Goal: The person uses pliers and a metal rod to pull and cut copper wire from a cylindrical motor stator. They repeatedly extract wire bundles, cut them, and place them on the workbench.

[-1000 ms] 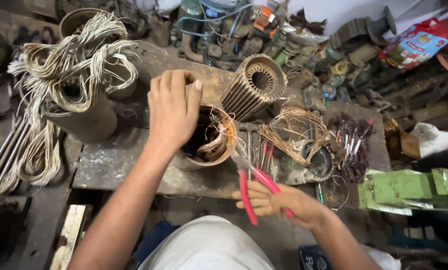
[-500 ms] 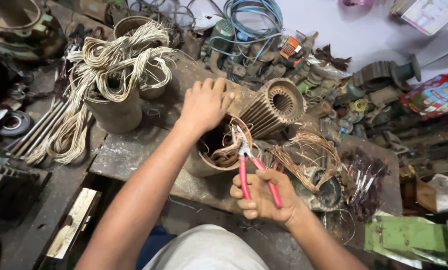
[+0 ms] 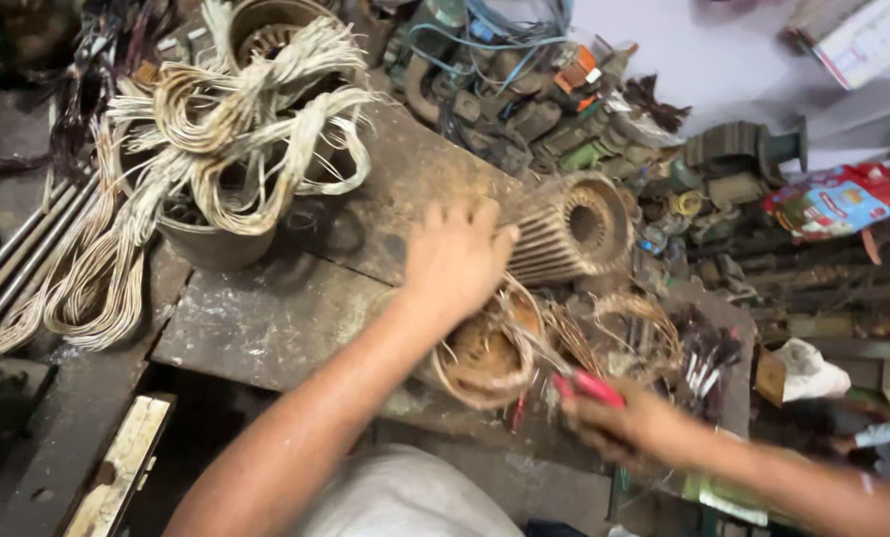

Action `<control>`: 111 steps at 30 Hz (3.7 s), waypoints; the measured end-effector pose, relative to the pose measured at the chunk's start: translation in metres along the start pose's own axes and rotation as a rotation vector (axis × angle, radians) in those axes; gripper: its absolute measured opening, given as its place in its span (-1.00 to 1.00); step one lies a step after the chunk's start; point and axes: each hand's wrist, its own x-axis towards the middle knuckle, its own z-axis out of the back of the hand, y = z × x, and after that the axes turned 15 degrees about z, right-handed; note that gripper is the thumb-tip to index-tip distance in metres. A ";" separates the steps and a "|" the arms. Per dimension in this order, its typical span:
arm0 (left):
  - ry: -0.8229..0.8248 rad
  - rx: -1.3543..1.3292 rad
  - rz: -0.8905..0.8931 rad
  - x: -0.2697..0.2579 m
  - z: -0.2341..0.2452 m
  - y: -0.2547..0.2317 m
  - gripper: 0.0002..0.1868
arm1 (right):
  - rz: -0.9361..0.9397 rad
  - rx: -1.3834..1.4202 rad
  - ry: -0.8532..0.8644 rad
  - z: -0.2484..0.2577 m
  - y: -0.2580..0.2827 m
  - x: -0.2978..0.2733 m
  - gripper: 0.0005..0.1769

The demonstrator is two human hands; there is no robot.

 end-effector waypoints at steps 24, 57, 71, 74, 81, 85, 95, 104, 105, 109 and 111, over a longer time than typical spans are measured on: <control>0.059 -0.039 -0.120 0.001 0.001 0.007 -0.69 | 0.377 -0.384 -0.292 -0.098 -0.018 -0.012 -0.70; 0.017 -0.263 0.328 -0.113 0.032 -0.039 -0.33 | 0.726 1.068 0.332 -0.137 -0.073 0.078 -0.84; -0.024 -0.669 0.231 -0.126 0.024 -0.008 -0.43 | 1.111 -0.386 -0.436 -0.079 -0.052 0.057 -0.29; -0.066 -0.960 0.356 -0.120 0.020 -0.007 -0.43 | 1.422 -0.651 -0.650 -0.043 -0.012 0.027 -0.50; 0.142 -1.157 0.584 -0.107 0.036 -0.017 -0.38 | 1.414 -0.989 -0.718 -0.004 0.037 -0.022 -0.46; 0.504 -0.690 0.239 -0.098 0.082 -0.020 -0.37 | 0.984 -0.778 -0.727 -0.022 -0.008 -0.032 -0.48; 0.221 -0.063 -0.769 -0.038 0.122 -0.037 -0.34 | 0.854 -0.750 -0.632 -0.101 -0.025 -0.037 -0.20; 0.784 -0.508 -0.721 0.006 0.038 -0.049 -0.52 | 0.873 -1.147 -0.758 -0.126 0.003 -0.033 -0.11; 0.786 -0.447 -0.758 0.007 0.029 -0.052 -0.47 | 0.828 -1.179 -0.736 -0.125 0.004 -0.034 -0.13; 0.818 -0.635 -0.490 0.004 0.011 -0.060 -0.44 | 0.777 -1.433 -0.687 -0.120 0.008 -0.033 -0.17; 0.679 -0.488 -0.420 0.004 0.006 -0.062 -0.36 | 0.833 -1.310 -0.824 -0.116 0.008 -0.028 -0.28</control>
